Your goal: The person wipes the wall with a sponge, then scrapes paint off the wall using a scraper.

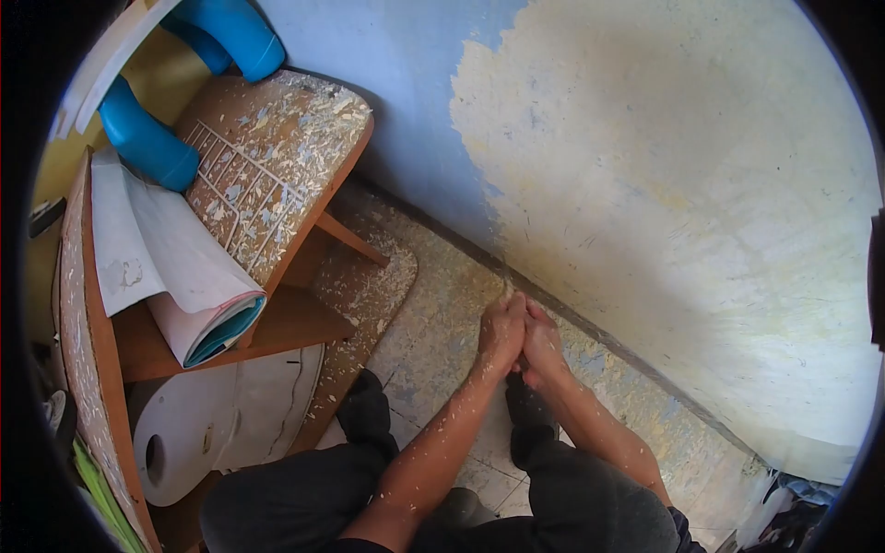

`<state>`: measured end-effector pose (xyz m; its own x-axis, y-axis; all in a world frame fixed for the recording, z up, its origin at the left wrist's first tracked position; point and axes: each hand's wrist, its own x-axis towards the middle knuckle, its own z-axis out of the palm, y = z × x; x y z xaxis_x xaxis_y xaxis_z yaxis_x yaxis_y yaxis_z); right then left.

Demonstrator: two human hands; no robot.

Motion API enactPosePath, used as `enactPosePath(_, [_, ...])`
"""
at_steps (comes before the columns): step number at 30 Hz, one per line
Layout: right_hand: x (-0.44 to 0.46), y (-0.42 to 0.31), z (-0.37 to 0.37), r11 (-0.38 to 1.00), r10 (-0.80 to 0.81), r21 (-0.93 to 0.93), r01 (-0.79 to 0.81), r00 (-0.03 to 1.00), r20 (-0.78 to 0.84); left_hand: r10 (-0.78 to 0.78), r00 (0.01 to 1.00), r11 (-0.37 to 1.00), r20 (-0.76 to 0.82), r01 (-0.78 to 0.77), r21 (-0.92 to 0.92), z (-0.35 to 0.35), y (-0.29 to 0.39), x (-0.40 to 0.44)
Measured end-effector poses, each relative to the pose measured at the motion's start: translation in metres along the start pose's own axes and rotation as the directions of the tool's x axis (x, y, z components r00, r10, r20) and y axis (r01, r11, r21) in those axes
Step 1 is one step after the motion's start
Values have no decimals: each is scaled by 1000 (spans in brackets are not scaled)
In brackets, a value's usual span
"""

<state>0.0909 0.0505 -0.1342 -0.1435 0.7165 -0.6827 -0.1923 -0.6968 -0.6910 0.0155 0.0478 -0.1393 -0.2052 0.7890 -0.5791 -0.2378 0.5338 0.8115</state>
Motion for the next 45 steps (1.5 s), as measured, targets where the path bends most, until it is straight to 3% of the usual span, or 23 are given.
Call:
enactPosePath(1, [-3, -5, 3, 998, 26, 53, -25, 999, -22, -59, 998, 998, 11, 59, 4, 0, 5, -2])
enactPosePath(5, [15, 5, -6, 999, -21, 30, 21, 1000, -19, -44, 999, 999, -28, 45, 31, 3, -1, 16])
enactPosePath(6, [19, 13, -1, 999, -12, 31, 13, 1000, -22, 58, 997, 997, -49, -60, -45, -1, -10, 26])
enactPosePath(9, [14, 11, 4, 997, -11, 74, 12, 1000, -14, 13, 1000, 995, -10, -14, -94, -3, -24, 19])
enactPosePath(10, [3, 0, 1, 996, -2, 85, 3, 1000, -13, 169, 982, 985, -81, -167, 36, 5, -44, 25])
enactPosePath(15, [14, 9, -7, 999, -37, 32, 37, 999, -6, 29, 999, 999, -14, -28, 42, 6, -30, 34])
enactPosePath(17, [8, 6, -1, 999, 13, 48, -12, 999, -32, 139, 989, 987, -48, -142, -70, 5, -39, 31])
enactPosePath(20, [-3, -7, -2, 999, -5, -51, 1, 998, -64, 226, 971, 974, -75, -228, -16, 16, -51, 33])
enactPosePath(21, [3, -1, -5, 999, 4, -53, -8, 997, -72, 214, 974, 976, -72, -216, -19, 12, -35, 26])
enactPosePath(23, [26, 9, -6, 995, 14, 101, -8, 998, -57, -83, 996, 997, 19, 83, 5, 2, -2, 22])
enactPosePath(25, [16, 7, -4, 996, 13, 86, -8, 998, -55, -20, 1000, 998, 8, 21, -52, 1, -37, 36])
enactPosePath(27, [10, 2, -1, 996, 11, 86, -6, 998, -57, 143, 989, 984, -18, -141, 109, 7, -43, 32])
enactPosePath(28, [9, -2, -7, 998, 14, 65, -10, 999, -52, 138, 990, 990, -33, -138, -14, 15, -43, 33])
enactPosePath(31, [24, 12, -13, 999, 16, 29, -14, 999, -41, -53, 998, 997, -36, 55, 53, 12, -32, 41])
enactPosePath(32, [28, 12, -8, 999, 0, 38, 1, 1000, -20, -51, 998, 998, -40, 53, 47, 13, -36, 41])
enactPosePath(35, [12, 9, -8, 996, 40, 78, -35, 997, -66, 148, 989, 989, -20, -148, -26, 8, -46, 37])
enactPosePath(36, [17, 5, -6, 996, 35, 88, -29, 997, -65, 217, 974, 976, -66, -215, 29, 13, -39, 33])
enactPosePath(37, [21, 2, -8, 999, 21, 45, -18, 998, -60, 213, 975, 977, -64, -211, 30, 11, -31, 35])
enactPosePath(39, [23, 8, -10, 1000, 15, -16, -16, 998, -55, -152, 988, 988, -33, 153, 31, 5, -16, 39])
enactPosePath(41, [29, 15, 0, 998, 22, 56, -20, 999, -35, -83, 994, 995, -76, 86, 50, 1, -17, 37])
enactPosePath(43, [21, 9, 0, 998, 21, 68, -16, 997, -68, 1, 1000, 997, -1, -1, 72, 0, -18, 23])
enactPosePath(44, [20, 5, -6, 998, 18, 55, -16, 999, -50, 207, 978, 978, -35, -206, 26, 7, -21, 30])
enactPosePath(45, [18, 5, -12, 999, 21, 34, -20, 999, -39, 202, 979, 979, -27, -202, 28, 7, -27, 33])
